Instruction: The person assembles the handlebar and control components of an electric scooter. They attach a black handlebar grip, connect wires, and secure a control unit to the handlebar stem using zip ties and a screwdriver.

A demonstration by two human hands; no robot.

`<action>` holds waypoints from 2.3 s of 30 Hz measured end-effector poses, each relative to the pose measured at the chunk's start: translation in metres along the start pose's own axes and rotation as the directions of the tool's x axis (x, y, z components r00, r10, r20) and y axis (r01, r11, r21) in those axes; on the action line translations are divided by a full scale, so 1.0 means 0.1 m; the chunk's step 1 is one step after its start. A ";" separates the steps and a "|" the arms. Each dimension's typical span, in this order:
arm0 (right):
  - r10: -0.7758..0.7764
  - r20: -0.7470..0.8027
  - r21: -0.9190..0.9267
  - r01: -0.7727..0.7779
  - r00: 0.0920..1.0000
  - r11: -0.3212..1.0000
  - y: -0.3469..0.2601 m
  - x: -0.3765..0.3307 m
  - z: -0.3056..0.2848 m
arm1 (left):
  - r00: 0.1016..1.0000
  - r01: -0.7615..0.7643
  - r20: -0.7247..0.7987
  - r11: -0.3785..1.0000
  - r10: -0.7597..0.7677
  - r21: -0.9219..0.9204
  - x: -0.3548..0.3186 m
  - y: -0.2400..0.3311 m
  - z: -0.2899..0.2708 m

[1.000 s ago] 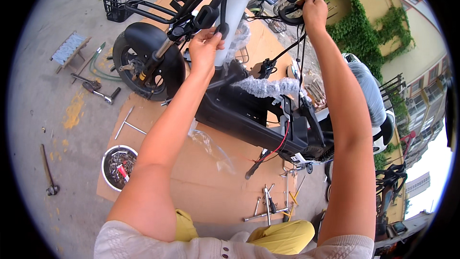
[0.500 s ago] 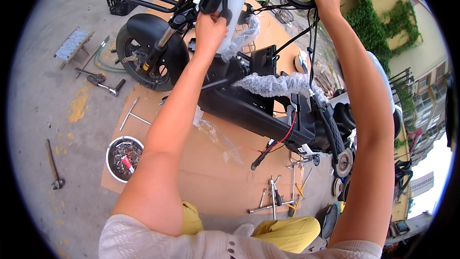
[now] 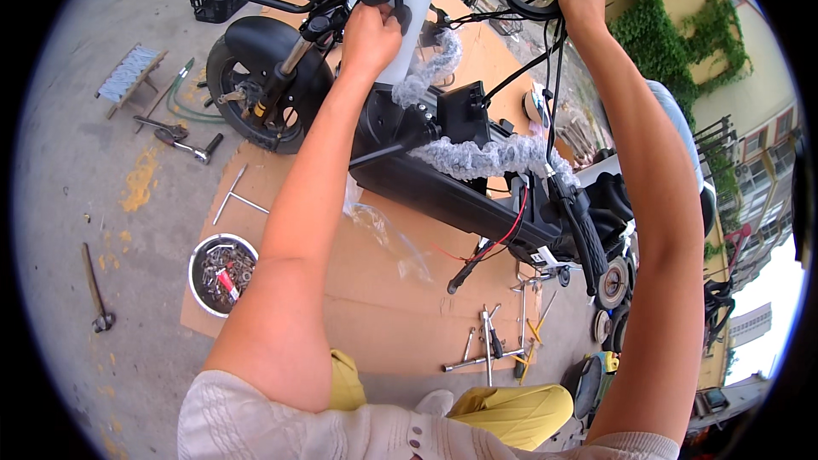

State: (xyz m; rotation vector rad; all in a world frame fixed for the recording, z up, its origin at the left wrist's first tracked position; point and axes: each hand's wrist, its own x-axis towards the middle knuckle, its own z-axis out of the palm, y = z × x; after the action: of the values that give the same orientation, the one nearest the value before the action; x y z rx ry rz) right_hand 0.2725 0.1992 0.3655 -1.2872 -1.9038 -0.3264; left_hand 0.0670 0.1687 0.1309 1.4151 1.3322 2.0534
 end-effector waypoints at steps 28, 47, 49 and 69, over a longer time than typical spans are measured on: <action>0.056 -0.027 0.298 -0.045 0.998 0.953 -0.04 -0.19 0.30 | 0.987 0.119 -0.061 0.925 -0.151 -0.360 0.02 -0.20 0.11; 0.212 0.117 0.222 -0.234 0.970 0.947 -0.94 -1.40 1.45 | 0.979 0.130 -0.084 0.888 -0.185 -0.441 -0.08 -0.08 0.11; 0.336 0.025 0.367 -0.321 0.942 0.873 -0.94 -1.46 1.56 | 0.984 0.122 -0.060 0.872 -0.170 -0.473 -0.04 -0.12 0.09; 0.255 -0.096 0.552 -0.162 0.962 0.818 -0.75 -1.49 1.85 | 0.998 -0.024 -0.067 0.932 -0.001 -0.361 0.19 -0.35 0.13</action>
State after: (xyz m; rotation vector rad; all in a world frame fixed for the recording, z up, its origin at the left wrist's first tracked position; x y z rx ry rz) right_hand 0.1451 0.1771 0.1527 -1.0270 -1.5347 0.2100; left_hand 0.0605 0.2064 0.1141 1.2021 0.9032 2.2275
